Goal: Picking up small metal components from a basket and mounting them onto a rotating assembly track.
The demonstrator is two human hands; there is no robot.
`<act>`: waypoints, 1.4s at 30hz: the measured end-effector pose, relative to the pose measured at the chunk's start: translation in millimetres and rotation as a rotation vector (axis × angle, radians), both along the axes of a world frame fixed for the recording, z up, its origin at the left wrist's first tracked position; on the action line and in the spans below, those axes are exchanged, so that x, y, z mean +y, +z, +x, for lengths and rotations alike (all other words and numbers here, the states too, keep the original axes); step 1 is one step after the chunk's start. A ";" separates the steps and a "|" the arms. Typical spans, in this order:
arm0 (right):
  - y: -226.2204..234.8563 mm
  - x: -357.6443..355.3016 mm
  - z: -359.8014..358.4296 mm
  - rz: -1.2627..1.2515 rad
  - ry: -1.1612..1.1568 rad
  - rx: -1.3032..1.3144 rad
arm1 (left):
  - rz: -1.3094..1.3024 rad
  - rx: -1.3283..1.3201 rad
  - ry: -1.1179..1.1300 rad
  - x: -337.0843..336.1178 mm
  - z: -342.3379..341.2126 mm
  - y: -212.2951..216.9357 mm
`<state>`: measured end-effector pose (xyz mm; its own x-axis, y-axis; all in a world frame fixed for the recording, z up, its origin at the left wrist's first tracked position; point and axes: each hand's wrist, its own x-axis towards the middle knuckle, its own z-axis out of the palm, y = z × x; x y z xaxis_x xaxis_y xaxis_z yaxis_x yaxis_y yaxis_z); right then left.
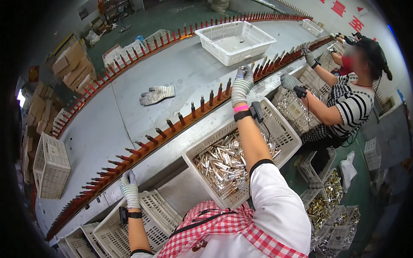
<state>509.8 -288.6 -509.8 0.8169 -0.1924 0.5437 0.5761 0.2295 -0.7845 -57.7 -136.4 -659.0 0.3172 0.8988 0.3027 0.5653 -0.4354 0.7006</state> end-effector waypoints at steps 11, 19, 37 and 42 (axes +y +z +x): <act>-44.3 3.6 30.7 -0.268 0.100 0.084 | -0.040 -0.075 -0.042 4.7 20.8 0.0; -43.3 -5.7 32.1 -0.138 0.130 0.098 | -0.026 -0.009 -0.020 4.3 16.9 5.1; -50.8 -27.6 91.4 -0.398 0.285 0.134 | 0.040 0.093 -0.049 2.7 33.4 11.6; 98.4 -60.1 -90.3 -0.364 0.511 0.011 | -0.007 0.005 0.013 -5.2 4.1 8.5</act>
<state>419.5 -348.7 -411.4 0.7624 0.4201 0.4922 0.4559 0.1909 -0.8693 -53.6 -141.7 -650.5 0.3067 0.9050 0.2949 0.5748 -0.4231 0.7005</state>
